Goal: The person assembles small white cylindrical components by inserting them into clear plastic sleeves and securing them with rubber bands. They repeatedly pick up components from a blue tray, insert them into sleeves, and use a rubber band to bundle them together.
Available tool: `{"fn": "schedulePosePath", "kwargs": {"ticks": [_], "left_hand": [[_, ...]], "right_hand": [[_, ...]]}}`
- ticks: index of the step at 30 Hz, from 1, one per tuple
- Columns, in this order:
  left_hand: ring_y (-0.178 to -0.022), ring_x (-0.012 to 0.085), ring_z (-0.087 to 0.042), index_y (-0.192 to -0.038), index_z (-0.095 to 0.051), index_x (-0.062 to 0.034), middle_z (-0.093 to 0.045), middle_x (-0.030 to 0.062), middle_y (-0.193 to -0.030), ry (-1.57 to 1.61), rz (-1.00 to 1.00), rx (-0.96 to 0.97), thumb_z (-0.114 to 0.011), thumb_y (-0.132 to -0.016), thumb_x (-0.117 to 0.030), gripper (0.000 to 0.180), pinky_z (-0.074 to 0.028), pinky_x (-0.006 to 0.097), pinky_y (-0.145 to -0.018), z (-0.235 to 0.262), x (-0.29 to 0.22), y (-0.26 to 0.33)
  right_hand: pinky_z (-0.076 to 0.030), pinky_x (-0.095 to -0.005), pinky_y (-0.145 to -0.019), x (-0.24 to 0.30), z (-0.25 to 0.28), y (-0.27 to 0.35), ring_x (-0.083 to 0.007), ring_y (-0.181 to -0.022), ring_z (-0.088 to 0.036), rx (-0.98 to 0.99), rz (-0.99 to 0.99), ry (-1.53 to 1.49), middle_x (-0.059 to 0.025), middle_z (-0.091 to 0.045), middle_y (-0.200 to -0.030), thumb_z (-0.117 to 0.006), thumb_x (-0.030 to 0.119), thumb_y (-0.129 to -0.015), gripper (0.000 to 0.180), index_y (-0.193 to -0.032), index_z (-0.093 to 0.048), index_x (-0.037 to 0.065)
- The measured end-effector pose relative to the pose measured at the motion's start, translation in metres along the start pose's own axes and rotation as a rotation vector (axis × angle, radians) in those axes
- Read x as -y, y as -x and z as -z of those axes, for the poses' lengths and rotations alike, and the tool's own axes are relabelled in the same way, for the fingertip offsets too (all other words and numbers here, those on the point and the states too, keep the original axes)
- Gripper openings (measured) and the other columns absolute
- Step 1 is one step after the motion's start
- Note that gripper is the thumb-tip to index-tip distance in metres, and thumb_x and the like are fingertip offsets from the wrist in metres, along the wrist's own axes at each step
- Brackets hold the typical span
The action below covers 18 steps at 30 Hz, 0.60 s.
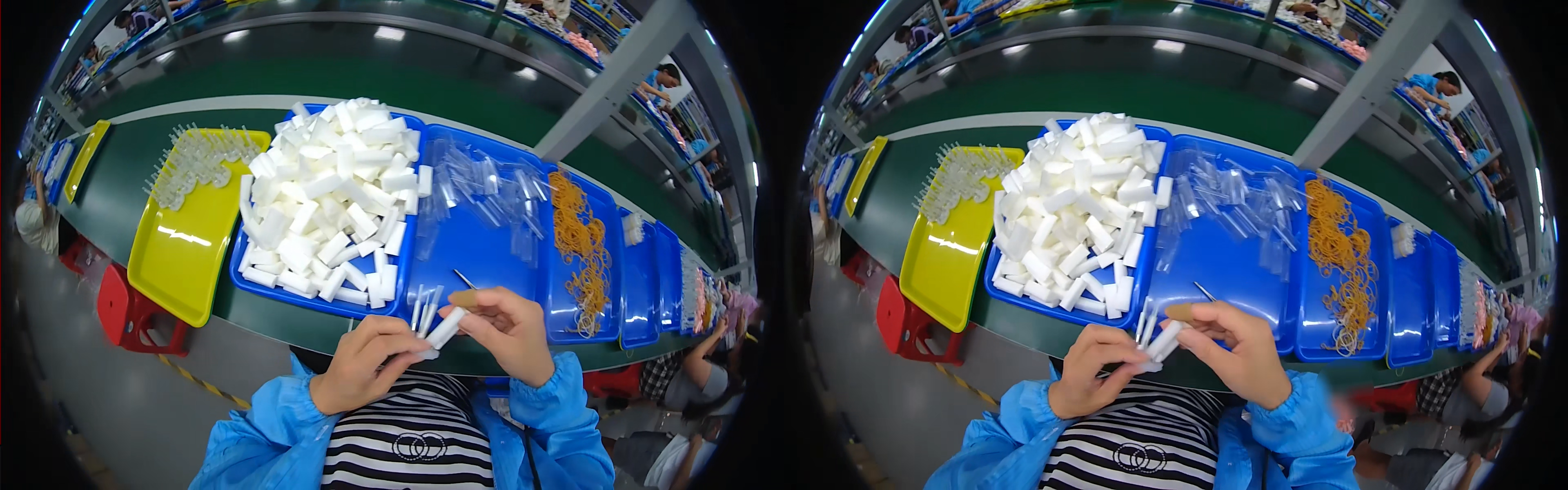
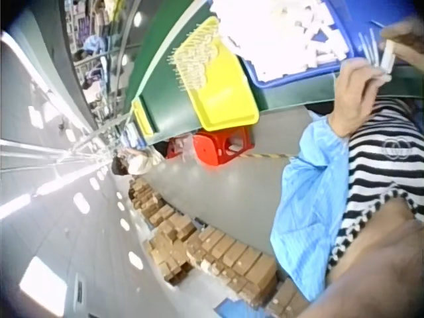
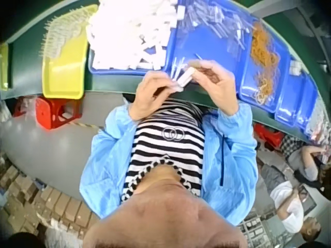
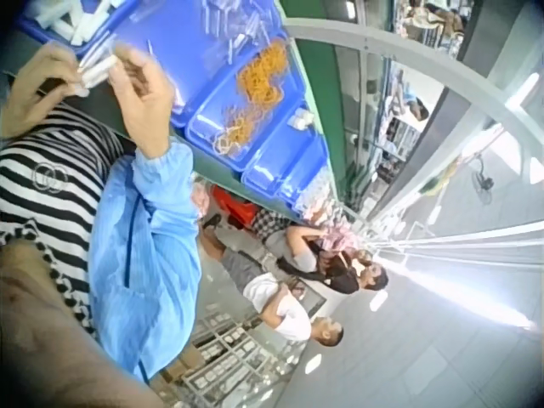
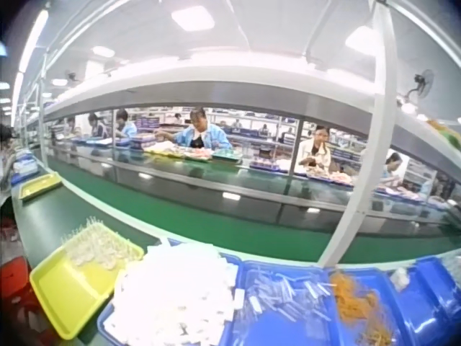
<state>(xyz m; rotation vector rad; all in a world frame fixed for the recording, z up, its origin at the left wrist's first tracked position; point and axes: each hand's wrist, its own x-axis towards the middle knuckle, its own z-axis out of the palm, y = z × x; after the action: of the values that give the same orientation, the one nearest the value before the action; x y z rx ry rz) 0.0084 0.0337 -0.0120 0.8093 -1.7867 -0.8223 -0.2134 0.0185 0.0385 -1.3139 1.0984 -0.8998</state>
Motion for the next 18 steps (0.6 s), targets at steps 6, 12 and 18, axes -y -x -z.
{"fn": "schedulePosePath", "kwargs": {"ticks": [6, 12, 18], "left_hand": [[-0.09, 0.0261, -0.065, -0.101, -0.067, -0.0079, -0.064, 0.0092, -0.098, -0.037, -0.148, -0.111, -0.08, -0.068, 0.007, 0.038, -0.052, 0.034, -0.076, 0.012, 0.015, 0.001], [-0.086, 0.0233, -0.06, -0.1, -0.064, -0.0059, -0.061, 0.0102, -0.097, -0.392, 0.0, -0.407, -0.077, -0.068, 0.012, 0.039, -0.05, 0.031, -0.075, 0.04, 0.027, 0.006], [-0.084, 0.0226, -0.061, -0.102, -0.064, -0.0051, -0.061, 0.0102, -0.098, -0.383, 0.003, -0.419, -0.079, -0.07, 0.01, 0.038, -0.05, 0.03, -0.073, 0.043, 0.041, 0.008]], "right_hand": [[-0.052, -0.029, -0.084, -0.003, -0.017, -0.018, -0.0141, -0.09, -0.068, 0.044, 0.2, 0.143, -0.0139, -0.07, -0.106, -0.07, 0.002, -0.089, 0.041, -0.128, -0.057, -0.003], [-0.045, -0.0373, -0.085, 0.003, -0.021, -0.08, -0.0249, -0.102, -0.058, 0.302, 0.62, 0.937, -0.0038, -0.063, -0.121, -0.073, 0.005, -0.074, 0.043, -0.116, -0.065, 0.01], [-0.043, -0.0335, -0.086, 0.007, -0.022, -0.101, -0.0206, -0.102, -0.056, 0.585, 0.618, 1.158, -0.003, -0.062, -0.109, -0.073, 0.01, -0.073, 0.036, -0.108, -0.066, 0.011]]}}
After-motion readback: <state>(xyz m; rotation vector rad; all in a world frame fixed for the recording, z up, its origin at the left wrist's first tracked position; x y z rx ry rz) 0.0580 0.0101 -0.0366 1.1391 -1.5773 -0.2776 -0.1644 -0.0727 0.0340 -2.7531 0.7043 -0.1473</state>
